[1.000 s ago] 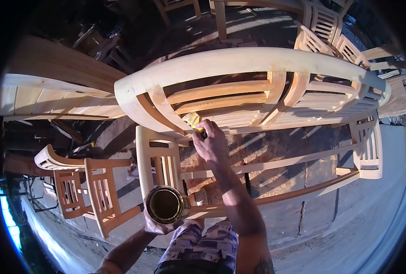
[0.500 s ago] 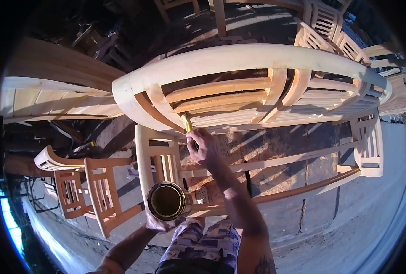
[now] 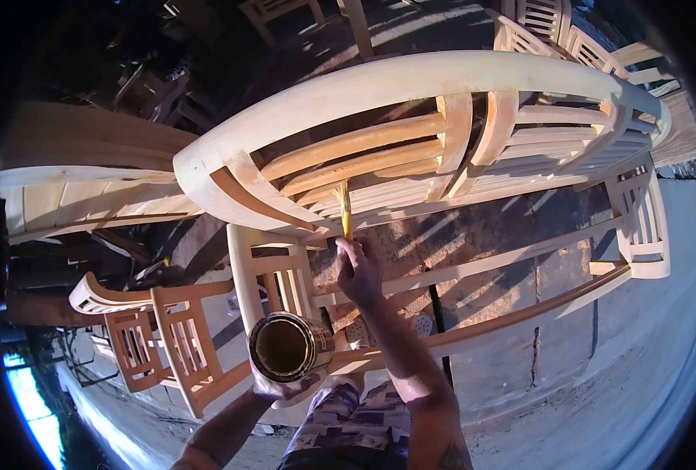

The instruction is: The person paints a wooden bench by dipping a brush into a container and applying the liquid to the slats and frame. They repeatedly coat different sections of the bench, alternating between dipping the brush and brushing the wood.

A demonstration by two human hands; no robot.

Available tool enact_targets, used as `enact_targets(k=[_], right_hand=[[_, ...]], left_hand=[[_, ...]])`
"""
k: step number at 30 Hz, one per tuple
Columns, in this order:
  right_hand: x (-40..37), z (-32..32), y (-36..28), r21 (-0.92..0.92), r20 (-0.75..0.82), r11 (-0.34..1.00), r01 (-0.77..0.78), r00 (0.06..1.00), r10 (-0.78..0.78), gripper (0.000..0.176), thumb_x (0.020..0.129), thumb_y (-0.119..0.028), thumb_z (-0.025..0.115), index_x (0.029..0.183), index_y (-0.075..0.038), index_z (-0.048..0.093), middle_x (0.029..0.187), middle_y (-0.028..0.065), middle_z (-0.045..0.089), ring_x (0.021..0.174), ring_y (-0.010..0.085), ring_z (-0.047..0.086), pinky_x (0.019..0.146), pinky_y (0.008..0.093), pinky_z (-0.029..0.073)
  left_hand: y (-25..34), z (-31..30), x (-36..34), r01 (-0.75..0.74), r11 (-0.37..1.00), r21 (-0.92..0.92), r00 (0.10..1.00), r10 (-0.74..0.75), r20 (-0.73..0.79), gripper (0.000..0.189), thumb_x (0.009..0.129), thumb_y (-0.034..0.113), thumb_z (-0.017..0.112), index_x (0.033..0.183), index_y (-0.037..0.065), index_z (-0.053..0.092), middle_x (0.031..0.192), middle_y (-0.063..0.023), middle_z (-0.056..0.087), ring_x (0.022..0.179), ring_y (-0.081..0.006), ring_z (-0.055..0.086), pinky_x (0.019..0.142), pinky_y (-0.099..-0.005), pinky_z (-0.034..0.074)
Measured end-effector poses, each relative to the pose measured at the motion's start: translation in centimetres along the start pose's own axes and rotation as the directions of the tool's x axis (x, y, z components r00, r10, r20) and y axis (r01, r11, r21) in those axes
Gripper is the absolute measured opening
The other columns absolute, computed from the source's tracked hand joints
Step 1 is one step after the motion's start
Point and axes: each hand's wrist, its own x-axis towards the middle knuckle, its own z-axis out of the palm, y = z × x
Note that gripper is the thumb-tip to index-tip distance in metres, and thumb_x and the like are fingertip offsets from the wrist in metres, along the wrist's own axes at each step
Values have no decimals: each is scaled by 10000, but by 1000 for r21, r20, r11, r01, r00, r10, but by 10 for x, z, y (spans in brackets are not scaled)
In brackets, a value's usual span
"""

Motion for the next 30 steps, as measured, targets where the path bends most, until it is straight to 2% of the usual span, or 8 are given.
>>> enact_targets(k=[5, 9, 14, 17, 21, 25, 27, 30], right_hand=[[-16, 24, -6, 171, 165, 981, -97, 984, 68, 193, 902, -6, 712, 1086, -66, 717, 920, 114, 712, 790, 299, 701, 698, 406, 579], [-4, 22, 10, 160, -153, 962, -222, 957, 246, 121, 952, -34, 719, 1070, -57, 726, 945, 139, 724, 775, 291, 709, 691, 381, 576], [-34, 38, -11, 275, 44, 935, -225, 974, 222, 155, 954, -23, 725, 1107, -45, 734, 968, 122, 743, 842, 225, 713, 776, 354, 573], [-5, 39, 19, 339, -55, 892, -298, 941, 335, 115, 965, -50, 725, 1079, -64, 732, 982, 147, 737, 832, 250, 725, 748, 337, 574], [-5, -10, 29, 594, -319, 694, -407, 673, 667, 146, 973, -47, 710, 1119, -58, 714, 946, 144, 700, 809, 293, 693, 748, 380, 562], [-2, 19, 12, 58, -59, 982, -178, 982, 181, 169, 927, -29, 708, 1091, -66, 723, 926, 134, 699, 851, 334, 694, 736, 411, 570], [4, 26, 8, 123, 111, 992, -7, 994, -7, 146, 923, -45, 724, 1066, -72, 724, 914, 133, 699, 827, 330, 698, 717, 414, 574], [12, 1, 14, 254, 180, 965, -62, 984, 16, 138, 920, -49, 732, 1056, -78, 724, 902, 121, 702, 795, 322, 695, 689, 411, 571]], left_hand=[[5, 3, 6, 52, 998, 46, 997, -54, 46, 1178, 604, 383, 1028, 1467, -6, 328, 1341, -178, 596, 1217, -294, 654, 1050, -441, 533], [5, 5, 7, 27, 996, 82, 996, -34, 81, 1103, 621, 374, 1022, 1435, 2, 378, 1311, -166, 614, 1181, -281, 663, 1022, -429, 545], [9, 7, 8, 25, 990, 136, 992, -41, 118, 1009, 642, 363, 1015, 1393, 11, 440, 1273, -150, 636, 1136, -264, 675, 987, -414, 561], [12, 8, 10, 27, 984, 177, 987, -55, 152, 954, 655, 356, 1010, 1369, 16, 477, 1250, -141, 650, 1109, -254, 681, 966, -405, 570], [21, 3, 9, 39, 973, 229, 977, -85, 196, 879, 672, 347, 1004, 1336, 23, 527, 1220, -129, 668, 1073, -241, 690, 938, -393, 582], [22, 5, 9, 42, 967, 251, 966, -103, 237, 806, 689, 338, 998, 1303, 31, 577, 1189, -116, 685, 1037, -227, 700, 910, -381, 595], [21, 7, 10, 41, 965, 258, 960, -110, 257, 769, 697, 333, 995, 1286, 34, 602, 1174, -110, 694, 1019, -221, 704, 896, -375, 601], [27, 7, 12, 40, 961, 274, 956, -117, 270, 722, 708, 325, 990, 1261, 39, 626, 1158, -105, 702, 1005, -214, 707, 888, -371, 605]])
